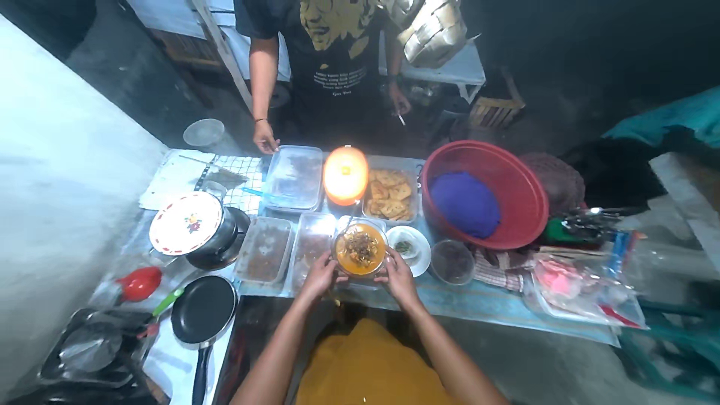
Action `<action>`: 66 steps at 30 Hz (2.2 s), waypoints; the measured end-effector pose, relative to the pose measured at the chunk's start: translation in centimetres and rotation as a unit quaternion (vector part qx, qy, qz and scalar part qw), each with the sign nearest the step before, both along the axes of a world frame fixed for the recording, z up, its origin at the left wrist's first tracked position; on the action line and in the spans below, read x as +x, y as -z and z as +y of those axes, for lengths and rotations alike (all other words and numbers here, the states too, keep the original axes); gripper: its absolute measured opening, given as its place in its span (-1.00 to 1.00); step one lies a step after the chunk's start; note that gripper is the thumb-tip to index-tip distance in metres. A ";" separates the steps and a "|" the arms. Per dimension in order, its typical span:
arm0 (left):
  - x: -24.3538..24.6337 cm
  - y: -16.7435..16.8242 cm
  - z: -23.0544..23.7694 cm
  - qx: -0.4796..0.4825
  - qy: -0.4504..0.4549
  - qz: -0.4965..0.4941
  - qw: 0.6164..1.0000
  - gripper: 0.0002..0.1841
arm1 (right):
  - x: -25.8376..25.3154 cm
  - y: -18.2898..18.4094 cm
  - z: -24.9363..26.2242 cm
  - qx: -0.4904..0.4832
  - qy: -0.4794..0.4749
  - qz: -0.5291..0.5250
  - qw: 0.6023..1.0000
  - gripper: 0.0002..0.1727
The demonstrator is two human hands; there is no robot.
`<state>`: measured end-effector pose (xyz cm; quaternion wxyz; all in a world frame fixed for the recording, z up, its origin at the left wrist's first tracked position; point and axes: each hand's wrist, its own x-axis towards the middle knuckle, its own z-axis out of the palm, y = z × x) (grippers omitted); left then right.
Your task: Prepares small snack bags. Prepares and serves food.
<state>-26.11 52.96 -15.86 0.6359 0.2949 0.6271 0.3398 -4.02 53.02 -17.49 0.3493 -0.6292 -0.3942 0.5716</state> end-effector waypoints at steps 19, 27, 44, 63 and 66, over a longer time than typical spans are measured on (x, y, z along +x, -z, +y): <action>0.3 0.6 0.3 0.040 0.042 0.042 0.997 -0.62 | 0.2 -0.8 0.6 -0.001 -0.012 0.006 1.000 -0.54; 0.8 0.7 0.1 0.048 0.037 0.085 0.994 -0.62 | 0.1 -1.0 0.4 -0.003 -0.011 0.056 0.998 -0.48; -0.6 -3.4 0.3 0.070 0.035 0.012 0.997 -0.58 | -0.5 -2.8 0.5 0.073 0.022 0.136 0.988 -0.48; -21.8 1.9 17.6 -0.043 0.005 0.458 0.888 -0.58 | -4.3 -6.5 7.1 0.100 0.074 0.138 0.983 -0.50; -22.0 2.6 18.1 -0.033 -0.008 0.444 0.896 -0.54 | -5.0 -6.7 8.0 0.107 0.079 0.139 0.981 -0.50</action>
